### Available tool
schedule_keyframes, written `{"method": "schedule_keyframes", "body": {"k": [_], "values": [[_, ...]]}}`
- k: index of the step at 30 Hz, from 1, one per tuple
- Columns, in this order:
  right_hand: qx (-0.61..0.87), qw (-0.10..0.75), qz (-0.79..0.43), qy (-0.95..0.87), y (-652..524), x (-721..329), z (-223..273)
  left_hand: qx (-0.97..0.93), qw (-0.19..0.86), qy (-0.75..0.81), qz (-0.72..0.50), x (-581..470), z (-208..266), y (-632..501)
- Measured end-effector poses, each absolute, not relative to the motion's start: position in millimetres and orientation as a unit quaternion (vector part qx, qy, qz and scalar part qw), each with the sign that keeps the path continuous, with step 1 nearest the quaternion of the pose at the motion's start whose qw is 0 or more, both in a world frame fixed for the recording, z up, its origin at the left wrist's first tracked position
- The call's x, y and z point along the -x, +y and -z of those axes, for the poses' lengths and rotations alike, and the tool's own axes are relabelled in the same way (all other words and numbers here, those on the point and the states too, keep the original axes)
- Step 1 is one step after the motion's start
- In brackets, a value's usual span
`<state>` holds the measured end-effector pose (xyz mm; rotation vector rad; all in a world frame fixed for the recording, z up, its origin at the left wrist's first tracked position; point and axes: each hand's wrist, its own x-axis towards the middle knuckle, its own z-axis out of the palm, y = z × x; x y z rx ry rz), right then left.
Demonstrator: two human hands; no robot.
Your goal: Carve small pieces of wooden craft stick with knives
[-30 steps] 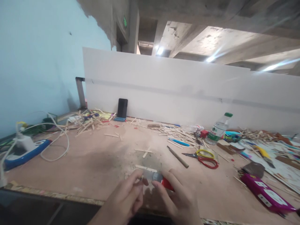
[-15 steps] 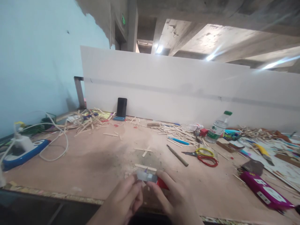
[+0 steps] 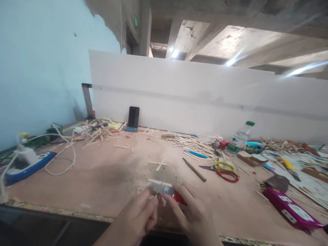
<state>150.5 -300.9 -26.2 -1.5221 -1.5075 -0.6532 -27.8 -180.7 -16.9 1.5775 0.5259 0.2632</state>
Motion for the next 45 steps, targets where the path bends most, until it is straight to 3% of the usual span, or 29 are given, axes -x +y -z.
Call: {"method": "schedule_keyframes", "body": {"k": [16,30,45], "values": [[0.615,0.427,0.251,-0.614,-302,-147,24,-0.692,0.671,0.243,-0.109,32,-2,-186],[0.615,0.428,0.231,-0.620,-302,-145,23,-0.706,0.645,0.262,-0.131,25,23,-181],[0.611,0.439,0.238,-0.615,-302,-145,23,-0.715,0.646,0.242,-0.115,28,17,-182]]}}
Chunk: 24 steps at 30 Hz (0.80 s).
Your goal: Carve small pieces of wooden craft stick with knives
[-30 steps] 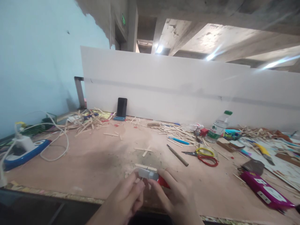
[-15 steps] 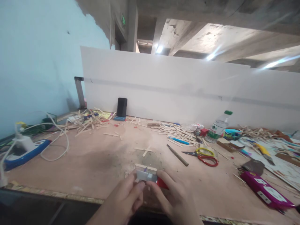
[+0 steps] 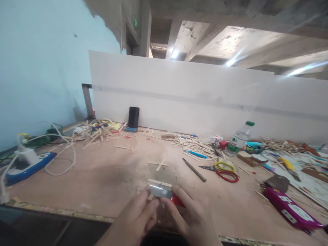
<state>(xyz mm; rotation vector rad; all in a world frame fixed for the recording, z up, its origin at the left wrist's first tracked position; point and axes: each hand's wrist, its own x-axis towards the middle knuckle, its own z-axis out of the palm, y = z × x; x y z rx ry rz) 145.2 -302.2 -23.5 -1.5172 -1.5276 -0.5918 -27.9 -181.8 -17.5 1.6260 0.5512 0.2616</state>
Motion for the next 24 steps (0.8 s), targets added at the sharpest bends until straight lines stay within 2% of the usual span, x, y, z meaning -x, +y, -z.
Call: {"method": "schedule_keyframes", "body": {"k": [24], "values": [[0.617,0.432,0.244,-0.611,-301.5,-143.7,25.6,-0.729,0.624,0.246,-0.135,25.5,16.9,-181.5]]}}
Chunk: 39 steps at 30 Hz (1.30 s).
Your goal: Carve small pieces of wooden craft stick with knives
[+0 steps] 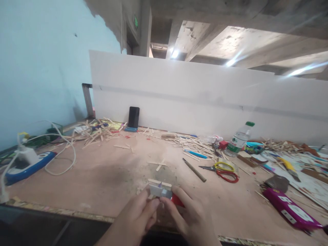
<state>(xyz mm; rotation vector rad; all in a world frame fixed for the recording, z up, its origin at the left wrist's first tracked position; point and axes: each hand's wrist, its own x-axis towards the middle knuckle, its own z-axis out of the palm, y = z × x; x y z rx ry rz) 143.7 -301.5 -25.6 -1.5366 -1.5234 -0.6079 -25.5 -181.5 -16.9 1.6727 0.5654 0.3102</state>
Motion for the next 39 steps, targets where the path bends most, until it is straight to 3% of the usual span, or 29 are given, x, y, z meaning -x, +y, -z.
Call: {"method": "schedule_keyframes", "body": {"k": [22,39], "values": [[0.615,0.428,0.264,-0.607,-300,-145,27,-0.747,0.610,0.235,-0.124,30,21,-179],[0.612,0.452,0.241,-0.602,-301,-145,28,-0.704,0.658,0.225,-0.145,32,10,-184]]}}
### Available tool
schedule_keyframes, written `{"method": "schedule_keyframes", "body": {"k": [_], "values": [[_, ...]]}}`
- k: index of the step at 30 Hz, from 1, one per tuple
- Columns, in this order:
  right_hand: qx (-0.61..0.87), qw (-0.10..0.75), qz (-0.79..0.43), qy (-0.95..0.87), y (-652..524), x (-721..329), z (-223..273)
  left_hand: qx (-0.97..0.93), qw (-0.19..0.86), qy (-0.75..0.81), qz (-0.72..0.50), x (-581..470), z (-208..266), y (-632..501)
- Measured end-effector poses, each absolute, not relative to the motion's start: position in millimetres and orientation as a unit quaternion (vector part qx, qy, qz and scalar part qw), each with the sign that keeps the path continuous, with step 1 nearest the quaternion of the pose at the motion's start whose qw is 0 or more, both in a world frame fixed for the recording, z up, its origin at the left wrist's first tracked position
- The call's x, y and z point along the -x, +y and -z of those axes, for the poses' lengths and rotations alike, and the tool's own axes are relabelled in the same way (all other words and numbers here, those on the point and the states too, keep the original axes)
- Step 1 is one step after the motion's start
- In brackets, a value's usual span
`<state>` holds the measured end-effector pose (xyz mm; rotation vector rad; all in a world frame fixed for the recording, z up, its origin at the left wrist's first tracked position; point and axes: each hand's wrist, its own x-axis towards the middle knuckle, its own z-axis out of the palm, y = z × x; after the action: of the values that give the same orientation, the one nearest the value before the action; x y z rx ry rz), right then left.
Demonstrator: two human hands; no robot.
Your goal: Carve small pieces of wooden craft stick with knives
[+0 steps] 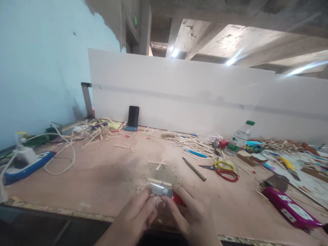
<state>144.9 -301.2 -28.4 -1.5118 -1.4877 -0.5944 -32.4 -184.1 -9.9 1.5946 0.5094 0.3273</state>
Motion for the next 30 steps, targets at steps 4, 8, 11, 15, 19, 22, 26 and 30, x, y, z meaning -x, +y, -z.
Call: {"method": "schedule_keyframes", "body": {"k": [4,8,11,15,19,22,26,30], "values": [[0.613,0.454,0.235,-0.602,-303,-143,28,-0.696,0.667,0.221,-0.146,30,15,-183],[0.614,0.459,0.228,-0.600,-302,-142,29,-0.695,0.669,0.221,-0.144,27,23,-181],[0.615,0.461,0.223,-0.599,-300,-142,33,-0.694,0.671,0.223,-0.136,27,26,-179],[0.620,0.465,0.221,-0.592,-298,-143,37,-0.696,0.669,0.223,-0.132,27,26,-178],[0.618,0.461,0.221,-0.597,-299,-142,33,-0.702,0.664,0.221,-0.135,26,23,-179],[0.614,0.451,0.228,-0.607,-301,-142,28,-0.702,0.662,0.222,-0.139,25,22,-179],[0.617,0.438,0.239,-0.609,-301,-144,26,-0.703,0.661,0.223,-0.139,24,23,-179],[0.617,0.431,0.252,-0.608,-300,-145,28,-0.708,0.657,0.219,-0.138,24,23,-177]]}}
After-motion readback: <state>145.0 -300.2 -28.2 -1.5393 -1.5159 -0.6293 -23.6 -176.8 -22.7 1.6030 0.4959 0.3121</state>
